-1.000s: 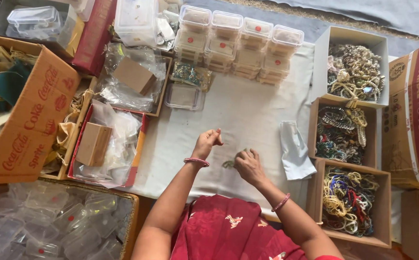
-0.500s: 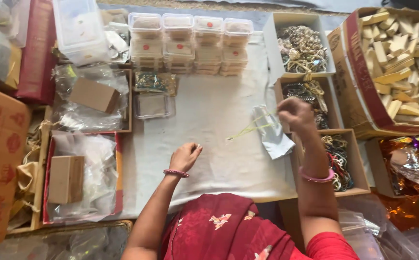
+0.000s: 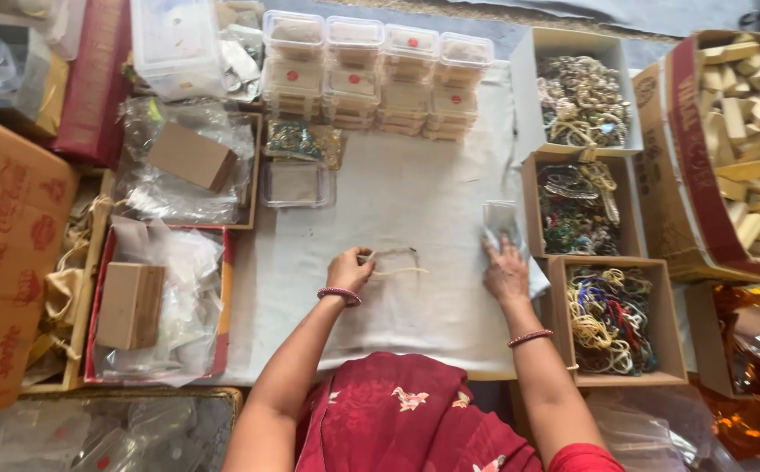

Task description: The person takes jewelry items from boxes, cleans them with a white cloth, and places them into small cloth pouches. The pouches are then placed into clear plastic containers, which are closed and stacked on the table.

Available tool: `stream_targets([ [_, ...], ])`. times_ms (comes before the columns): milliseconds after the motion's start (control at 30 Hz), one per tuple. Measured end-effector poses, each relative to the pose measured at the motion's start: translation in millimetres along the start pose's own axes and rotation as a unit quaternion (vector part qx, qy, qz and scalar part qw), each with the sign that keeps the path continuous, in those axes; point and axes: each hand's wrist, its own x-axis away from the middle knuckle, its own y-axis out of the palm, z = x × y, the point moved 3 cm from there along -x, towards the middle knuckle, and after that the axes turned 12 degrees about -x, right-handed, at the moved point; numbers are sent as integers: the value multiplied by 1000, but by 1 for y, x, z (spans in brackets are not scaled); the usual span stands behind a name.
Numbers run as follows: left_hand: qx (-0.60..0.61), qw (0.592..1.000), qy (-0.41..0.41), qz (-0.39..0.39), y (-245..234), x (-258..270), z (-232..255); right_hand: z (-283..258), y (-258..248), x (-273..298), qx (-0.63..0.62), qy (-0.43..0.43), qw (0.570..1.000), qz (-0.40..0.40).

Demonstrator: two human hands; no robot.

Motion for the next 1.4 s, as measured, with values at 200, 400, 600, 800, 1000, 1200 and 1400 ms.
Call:
stream_targets([
  [200, -112, 990, -26, 82, -14, -4, -40, -53, 58, -25, -129, 94, 986, 40],
  [400, -113, 986, 24, 117, -15, -11, -50, -205, 58, -27, -158, -71, 977, -123],
  [600, 31, 998, -46, 37, -20, 2, -43, -112, 89, -4, -150, 31, 973, -175],
  [800, 121, 990, -48, 48, -12, -12, -61, -164, 95, -3, -127, -98, 986, -51],
  [1000, 36, 997, -11, 74, -17, 3, -50, -165, 75, -3, -212, -24, 953, -214],
  [1200, -27, 996, -30, 83, -13, 15, -25, -77, 91, 22, -158, 89, 976, -119],
  [1400, -435, 809, 253, 304, 29, 8, 20, -134, 58, 24, -191, 18, 981, 3],
])
